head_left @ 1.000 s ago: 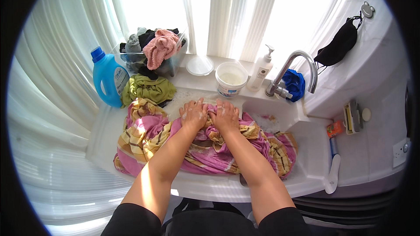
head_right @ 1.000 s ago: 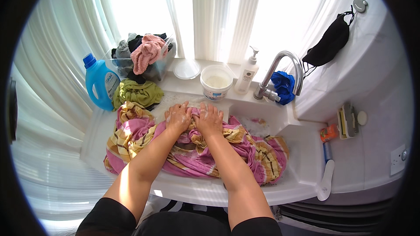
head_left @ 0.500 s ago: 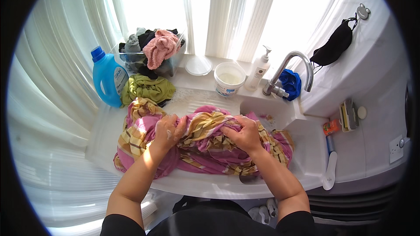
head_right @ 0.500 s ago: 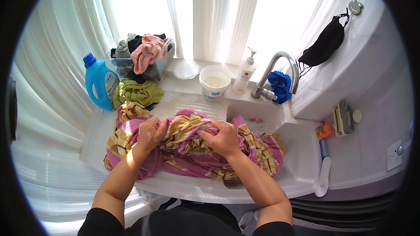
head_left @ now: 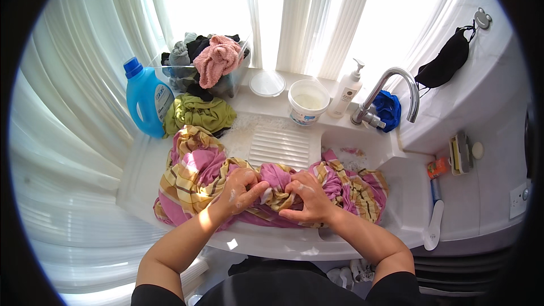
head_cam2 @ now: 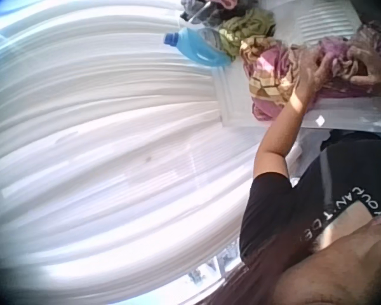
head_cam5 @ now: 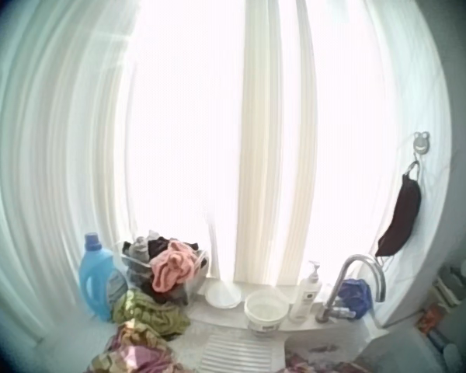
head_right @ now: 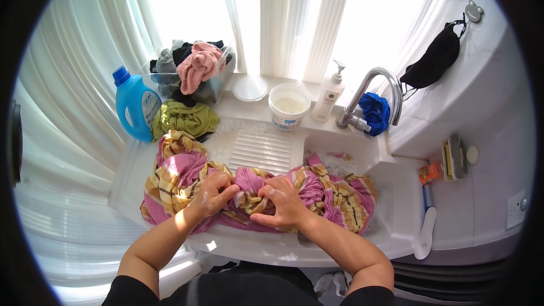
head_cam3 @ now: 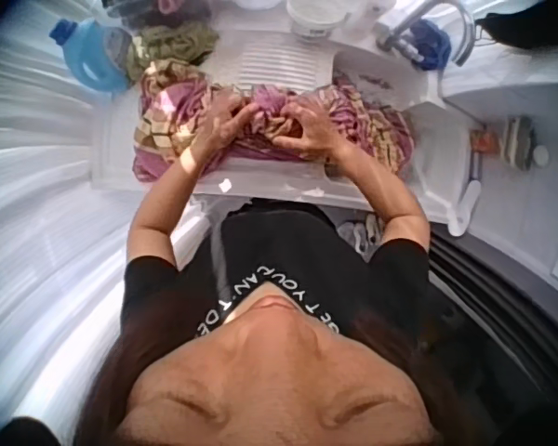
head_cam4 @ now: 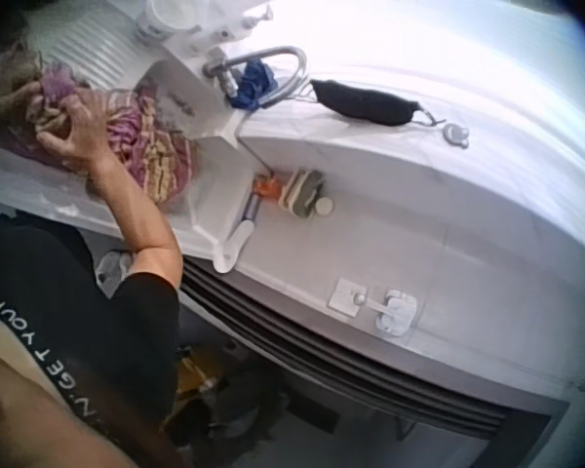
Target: The person washes a garment in a sink using a washboard, rubbing the fabric against the board and dipping it into soapy water.
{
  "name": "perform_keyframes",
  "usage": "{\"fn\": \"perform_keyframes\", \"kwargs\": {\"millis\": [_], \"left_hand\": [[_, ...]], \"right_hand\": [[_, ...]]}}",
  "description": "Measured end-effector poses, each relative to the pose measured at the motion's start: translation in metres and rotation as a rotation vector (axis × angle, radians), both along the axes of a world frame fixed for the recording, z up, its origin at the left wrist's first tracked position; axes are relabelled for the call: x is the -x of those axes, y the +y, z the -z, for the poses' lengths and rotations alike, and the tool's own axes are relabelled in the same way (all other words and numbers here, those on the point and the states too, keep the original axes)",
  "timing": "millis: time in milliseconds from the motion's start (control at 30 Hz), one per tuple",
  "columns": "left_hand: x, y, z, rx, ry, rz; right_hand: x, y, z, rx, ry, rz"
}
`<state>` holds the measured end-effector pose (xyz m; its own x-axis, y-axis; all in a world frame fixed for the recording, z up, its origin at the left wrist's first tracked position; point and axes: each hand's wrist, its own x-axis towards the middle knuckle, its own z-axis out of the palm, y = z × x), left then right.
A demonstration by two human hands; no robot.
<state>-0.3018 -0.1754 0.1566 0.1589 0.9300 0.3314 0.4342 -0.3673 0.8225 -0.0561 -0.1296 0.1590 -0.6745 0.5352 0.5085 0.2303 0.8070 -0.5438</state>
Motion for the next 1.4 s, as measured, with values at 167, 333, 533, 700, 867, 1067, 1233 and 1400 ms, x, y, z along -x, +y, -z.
{"fn": "perform_keyframes", "kwargs": {"millis": [167, 333, 533, 700, 867, 1067, 1233, 1400], "left_hand": [[-0.057, 0.02, 0.04, -0.46, 0.485, -0.381], [-0.043, 0.133, 0.045, -0.06, 0.66, -0.67], [-0.034, 0.047, 0.02, 0.142, 0.678, -0.034], [-0.046, -0.018, 0.026, -0.417, 0.752, -0.138], [-0.046, 0.131, 0.061, -0.059, 0.788, -0.553], [-0.04, 0.068, 0.03, -0.067, 0.903, 0.026], [-0.038, -0.028, 0.021, -0.396, 0.64, 0.062], [-0.049, 0.11, 0.071, 0.002, 0.603, -0.424]], "right_hand": [[0.022, 0.018, 0.041, -0.218, -0.11, 0.104], [0.067, 0.107, 0.044, -0.043, -0.114, 0.595], [0.004, 0.025, 0.018, 0.041, -0.381, 0.11], [-0.017, -0.011, 0.037, -0.238, -0.153, 0.04], [0.051, 0.096, 0.06, -0.011, -0.277, 0.65], [0.011, 0.055, 0.021, 0.254, -0.347, 0.141], [-0.022, -0.023, 0.026, -0.304, -0.225, -0.011], [0.044, 0.076, 0.071, -0.041, -0.32, 0.546]]}}
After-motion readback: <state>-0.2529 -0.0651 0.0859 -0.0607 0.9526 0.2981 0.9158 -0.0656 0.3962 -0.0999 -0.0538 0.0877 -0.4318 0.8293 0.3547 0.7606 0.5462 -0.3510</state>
